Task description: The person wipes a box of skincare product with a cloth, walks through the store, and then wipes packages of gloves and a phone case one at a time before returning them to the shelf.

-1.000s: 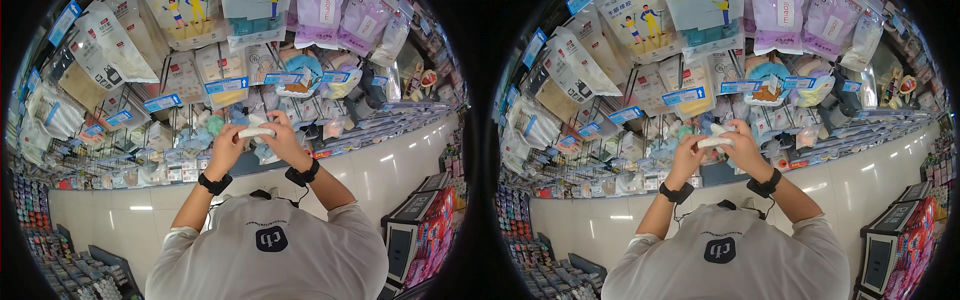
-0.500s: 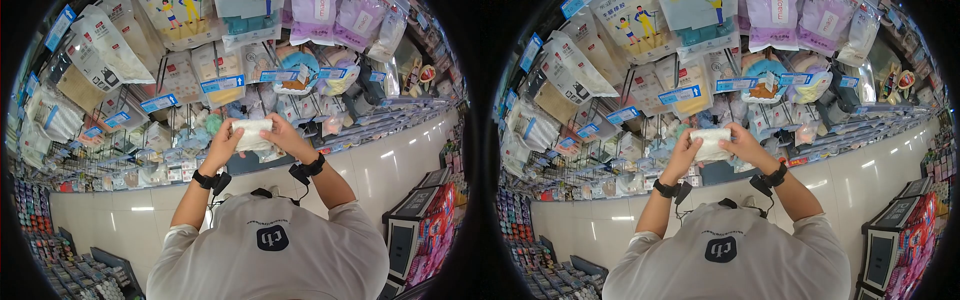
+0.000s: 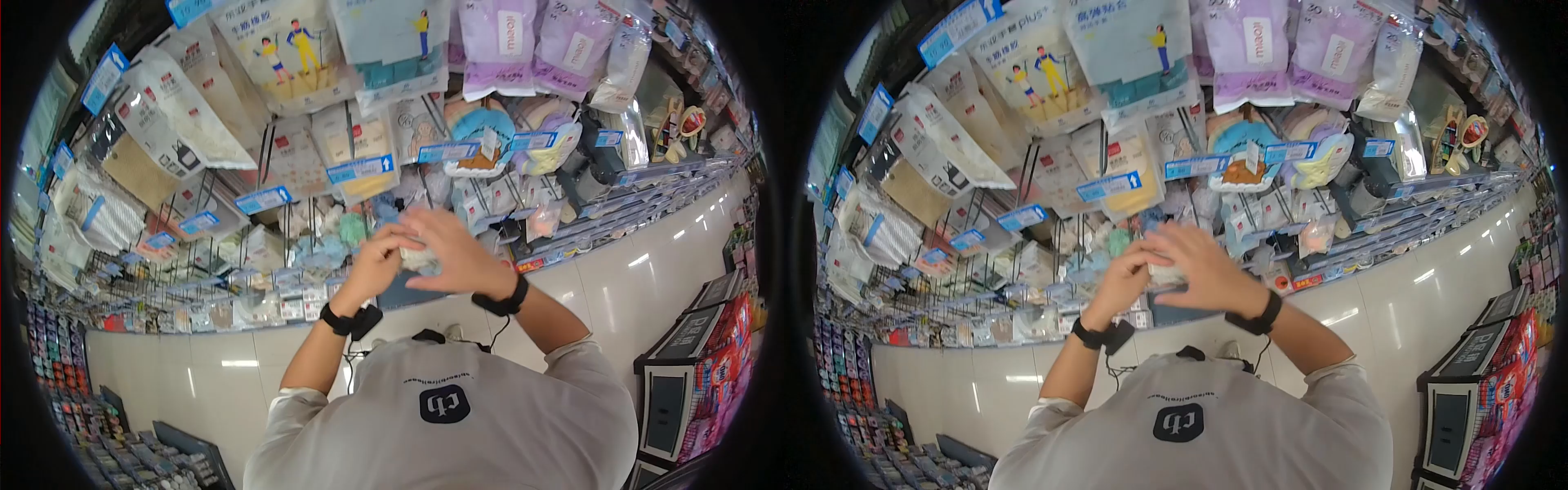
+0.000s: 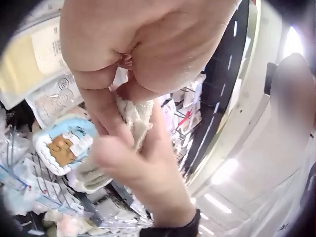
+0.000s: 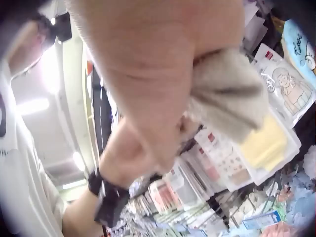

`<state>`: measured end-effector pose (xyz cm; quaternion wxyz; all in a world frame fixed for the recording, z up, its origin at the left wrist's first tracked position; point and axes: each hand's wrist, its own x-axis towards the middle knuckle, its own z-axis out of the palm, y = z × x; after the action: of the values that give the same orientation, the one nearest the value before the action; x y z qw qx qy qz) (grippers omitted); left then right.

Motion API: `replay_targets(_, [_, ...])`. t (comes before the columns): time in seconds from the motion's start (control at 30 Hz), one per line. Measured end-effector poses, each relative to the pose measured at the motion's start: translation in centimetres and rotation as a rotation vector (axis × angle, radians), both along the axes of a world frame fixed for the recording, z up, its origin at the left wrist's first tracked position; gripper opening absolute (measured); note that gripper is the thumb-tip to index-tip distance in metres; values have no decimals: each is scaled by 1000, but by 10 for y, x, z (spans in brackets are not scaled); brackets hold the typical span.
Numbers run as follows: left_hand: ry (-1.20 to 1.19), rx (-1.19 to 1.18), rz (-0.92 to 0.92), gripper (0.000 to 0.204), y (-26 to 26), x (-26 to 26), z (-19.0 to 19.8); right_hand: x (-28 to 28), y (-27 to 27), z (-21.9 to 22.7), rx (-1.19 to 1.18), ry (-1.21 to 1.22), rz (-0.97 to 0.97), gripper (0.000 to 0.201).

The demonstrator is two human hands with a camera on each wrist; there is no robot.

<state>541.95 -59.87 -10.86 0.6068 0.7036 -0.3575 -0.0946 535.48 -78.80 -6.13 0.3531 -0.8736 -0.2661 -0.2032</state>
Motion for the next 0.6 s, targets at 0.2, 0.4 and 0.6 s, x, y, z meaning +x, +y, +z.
replay_targets(0.2, [555, -137, -63, 25, -10, -10, 47, 2, 1, -11, -157, 56, -214, 73])
replay_targets(0.4, [275, -199, 11, 25, 16, 16, 128, 22, -43, 31, 306, 89, -85, 62])
replay_targets(0.6, [-184, -241, 325, 42, -13, 89, 163, 91, -73, 115, 824, 65, -112, 54])
